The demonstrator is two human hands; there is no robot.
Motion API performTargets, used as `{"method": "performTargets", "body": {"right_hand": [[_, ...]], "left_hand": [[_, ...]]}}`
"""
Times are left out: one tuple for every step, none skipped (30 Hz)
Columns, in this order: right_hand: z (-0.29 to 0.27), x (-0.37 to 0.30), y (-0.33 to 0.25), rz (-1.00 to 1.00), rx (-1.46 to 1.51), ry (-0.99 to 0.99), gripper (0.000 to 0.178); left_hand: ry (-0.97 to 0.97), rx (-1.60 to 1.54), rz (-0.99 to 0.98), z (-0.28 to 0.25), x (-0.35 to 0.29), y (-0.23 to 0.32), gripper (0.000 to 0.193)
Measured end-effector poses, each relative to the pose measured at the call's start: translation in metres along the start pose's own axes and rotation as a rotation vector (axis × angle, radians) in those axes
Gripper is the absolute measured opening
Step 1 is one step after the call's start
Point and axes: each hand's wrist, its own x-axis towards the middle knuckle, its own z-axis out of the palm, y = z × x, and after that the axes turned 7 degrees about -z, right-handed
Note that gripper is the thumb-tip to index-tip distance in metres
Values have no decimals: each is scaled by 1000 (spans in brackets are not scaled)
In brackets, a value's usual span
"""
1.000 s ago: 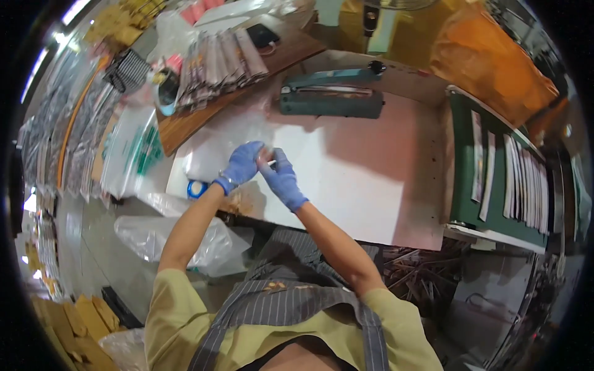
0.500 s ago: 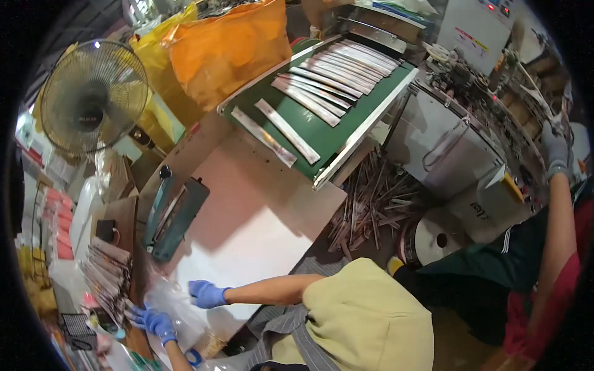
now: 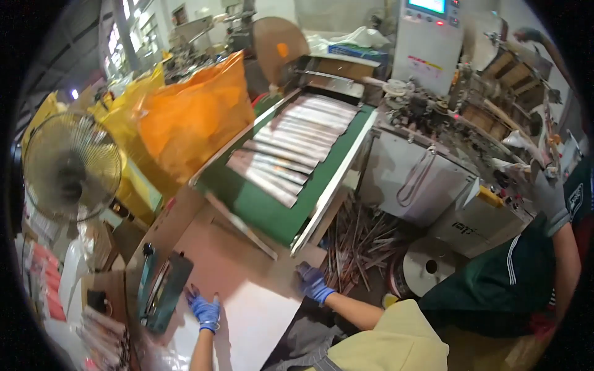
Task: Packaging bundles of chopsticks into larger plastic bags and sealing them using a heat sealer.
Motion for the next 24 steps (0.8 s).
{"method": "performTargets", "body": {"right_hand": [[5, 0, 25, 6, 23, 101, 23], [-13, 11, -7, -94, -440, -33, 27], [-28, 23, -35, -68, -343, -50, 25], [-32, 23, -34, -79, -335, -54, 24], [-34, 22, -34, -92, -325, -62, 23], [-34, 23, -34, -80, -326, -56, 23], [-37, 25, -34, -91, -333, -54, 23], [-38, 27, -34, -104, -338, -55, 23], [-40, 29, -35, -99, -338, -59, 23], [-40, 30, -36, -90, -327, -70, 23], [-40, 31, -37, -83, -315, -82, 23], [-39, 31, -36, -66, -342, -113, 22], [-37, 33, -36, -67, -343, -128, 22], [-36, 33, -36, -59, -340, -106, 19], [-34, 31, -32, -56, -339, -88, 16], [-33, 30, -28, -67, -284, -68, 17], [-33, 23, -19, -73, -287, -78, 17], [-38, 14, -8, -72, -257, -46, 17], [-38, 6, -4, -67, -219, -5, 17], [-55, 2, -15, -33, -223, 41, 15], [-55, -12, -5, 91, -217, 72, 12], [-64, -24, -5, 210, -205, 80, 12], [-74, -37, -3, 361, -227, 24, 19], [-81, -52, 1, 586, -208, -143, 30]], "left_hand": [[145, -25, -4, 18, 8, 12, 77], [134, 95, -90, 30, 13, 26, 68], [126, 218, -169, 37, 14, 38, 60], [123, 218, -147, 43, 16, 50, 60], [165, 191, -68, 49, 18, 60, 55], [206, 165, 6, 51, 19, 67, 51], [198, 165, 14, 50, 20, 73, 51], [191, 126, 71, 47, 22, 79, 50], [184, 87, 125, 44, 24, 83, 49], [176, 89, 117, 42, 24, 83, 49], [166, 72, 117, 42, 25, 83, 49], [154, 53, 114, 43, 25, 82, 50], [146, 51, 102, 42, 26, 81, 50], [146, 31, 108, 41, 28, 82, 50], [148, 8, 107, 42, 26, 82, 50], [145, -1, 80, 42, 22, 82, 50], [156, 11, 100, 41, 23, 79, 49], [167, 23, 124, 42, 19, 77, 49], [169, 28, 124, 42, 16, 72, 49], [145, 23, 122, 43, 13, 69, 49], [120, 18, 122, 44, 11, 65, 49], [88, 26, 110, 46, 9, 62, 48], [82, 31, 118, 45, 6, 61, 48], [87, 4, 117, 44, 3, 58, 48]]}}
